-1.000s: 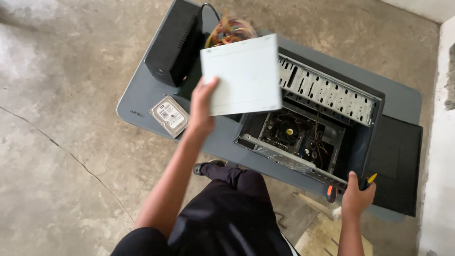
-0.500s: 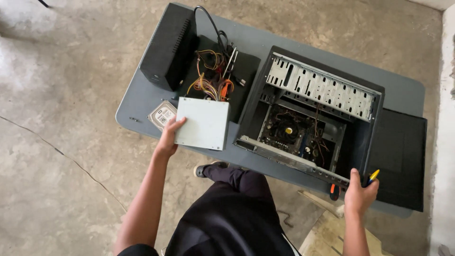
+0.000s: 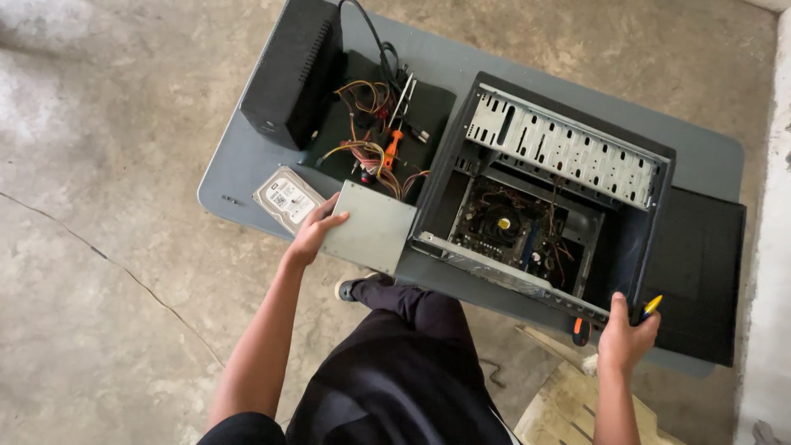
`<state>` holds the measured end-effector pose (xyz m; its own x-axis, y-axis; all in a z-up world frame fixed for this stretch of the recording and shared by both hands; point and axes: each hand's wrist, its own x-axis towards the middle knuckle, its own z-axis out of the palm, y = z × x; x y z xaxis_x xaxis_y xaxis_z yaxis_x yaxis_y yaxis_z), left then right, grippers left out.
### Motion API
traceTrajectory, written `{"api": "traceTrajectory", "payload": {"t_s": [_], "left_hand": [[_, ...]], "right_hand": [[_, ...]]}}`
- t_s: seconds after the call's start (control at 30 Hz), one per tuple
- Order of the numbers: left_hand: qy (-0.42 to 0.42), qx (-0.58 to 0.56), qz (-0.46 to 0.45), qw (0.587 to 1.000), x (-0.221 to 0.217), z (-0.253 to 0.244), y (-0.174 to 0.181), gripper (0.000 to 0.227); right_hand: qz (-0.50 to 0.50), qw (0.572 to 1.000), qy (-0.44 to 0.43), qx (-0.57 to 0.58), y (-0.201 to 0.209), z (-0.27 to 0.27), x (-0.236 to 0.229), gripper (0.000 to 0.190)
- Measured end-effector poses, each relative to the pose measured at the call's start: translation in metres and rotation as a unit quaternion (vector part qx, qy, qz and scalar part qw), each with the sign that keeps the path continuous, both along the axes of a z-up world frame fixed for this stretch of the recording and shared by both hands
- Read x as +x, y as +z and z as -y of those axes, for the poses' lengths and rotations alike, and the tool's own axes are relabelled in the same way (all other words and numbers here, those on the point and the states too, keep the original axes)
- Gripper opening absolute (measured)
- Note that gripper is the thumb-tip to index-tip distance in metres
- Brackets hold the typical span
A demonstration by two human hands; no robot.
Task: The person removes a power supply unit from a computer case using a screwdriver, then cleans the case cover with a brush. They proceed to unscrew and remove a graphics card from the motherboard inside the case.
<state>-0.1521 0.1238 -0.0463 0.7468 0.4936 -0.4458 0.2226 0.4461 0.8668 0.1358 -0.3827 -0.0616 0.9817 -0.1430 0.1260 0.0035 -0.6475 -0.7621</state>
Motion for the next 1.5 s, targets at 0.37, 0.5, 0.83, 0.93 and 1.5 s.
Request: {"api": "traceTrajectory", "payload": {"t_s": [0.37,0.5,0.83,0.93,1.5], "left_hand": [[-0.054,0.240,-0.137,0.960,0.008,-0.007,-0.026,0.064],[-0.062,0.324,-0.200,0.923,0.015,-0.008,-0.020,0.056],[0.345,0.537,-0.192,0.746,-0.085,-0.114,-0.099,0.032],[0.311,0.509,-0.323,0.735,-0.118,-0.141,-0.108,0.032],[0.137,0.531,-0.378,0.746,-0.136,-0.167,-0.123,0.019]], "right_hand": [[0.015,1.000,0.009,-0.014,0.002,0.000,-0.003,0.045],[0.036,0.998,0.005,-0.043,-0.022,0.016,0.010,0.059],[0.055,0.995,0.016,-0.080,-0.030,0.025,0.013,0.051],[0.064,0.995,0.031,-0.064,-0.030,0.027,0.014,0.046],[0.011,0.999,0.003,-0.042,-0.017,0.019,0.008,0.042]]}}
